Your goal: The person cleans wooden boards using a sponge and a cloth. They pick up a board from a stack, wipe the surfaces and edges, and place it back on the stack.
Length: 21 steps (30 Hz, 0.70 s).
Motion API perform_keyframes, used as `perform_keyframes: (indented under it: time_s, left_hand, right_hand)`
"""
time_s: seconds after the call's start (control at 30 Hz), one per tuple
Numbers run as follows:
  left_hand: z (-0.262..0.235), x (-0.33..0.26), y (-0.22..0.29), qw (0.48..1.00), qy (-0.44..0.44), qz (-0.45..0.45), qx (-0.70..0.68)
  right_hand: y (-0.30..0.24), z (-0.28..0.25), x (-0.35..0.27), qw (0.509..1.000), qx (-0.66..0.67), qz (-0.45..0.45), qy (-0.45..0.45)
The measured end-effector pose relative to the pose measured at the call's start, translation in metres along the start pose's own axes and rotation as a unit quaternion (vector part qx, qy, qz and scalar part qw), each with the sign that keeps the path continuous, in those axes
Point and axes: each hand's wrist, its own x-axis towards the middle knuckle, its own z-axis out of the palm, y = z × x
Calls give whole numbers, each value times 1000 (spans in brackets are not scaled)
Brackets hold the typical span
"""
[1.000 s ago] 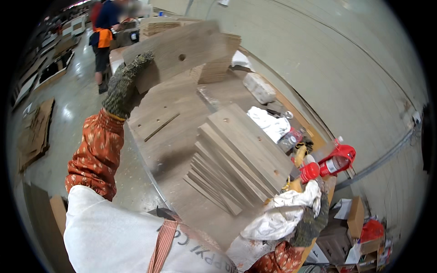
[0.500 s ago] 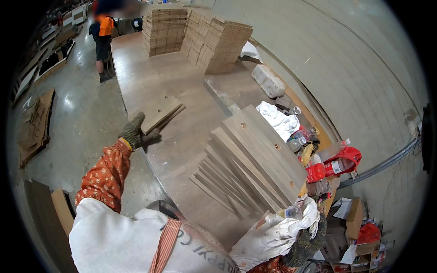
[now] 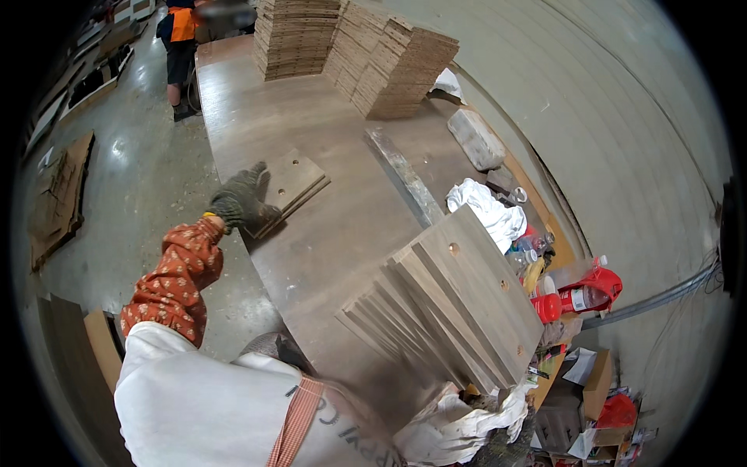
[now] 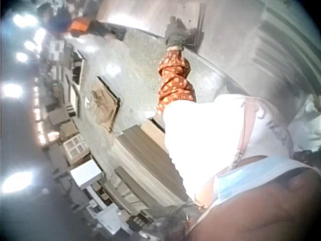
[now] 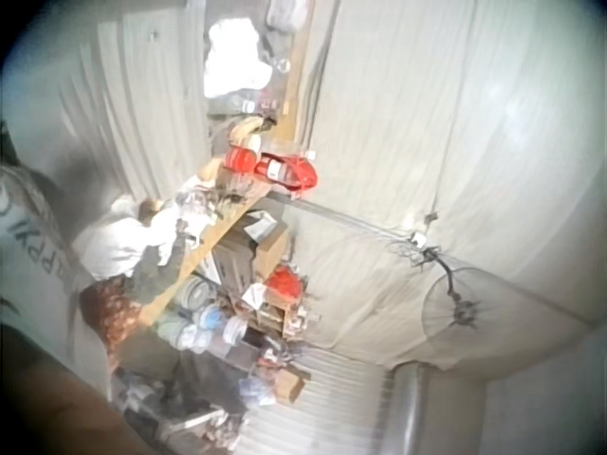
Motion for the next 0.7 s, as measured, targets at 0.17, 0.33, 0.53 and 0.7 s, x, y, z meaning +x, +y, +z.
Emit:
perform_keyframes:
  time_s: [0.17,0.33,0.53,0.7]
  left_hand:
    - [1,0,33,994,-75,-25,73]
    - [11,4,23,995,-62,-14,74]
    - [37,16,0,988,30,100,117]
    - [29,27,-24,924,48,132,-355]
  right_hand:
    - [12,22,-18,998,-53,17,27]
    - [61,62,-57,968,-187,-117,115]
    - [-7,91,-100,988,-119,96,9]
    - [-2,87,-81,975,-23,131,-180]
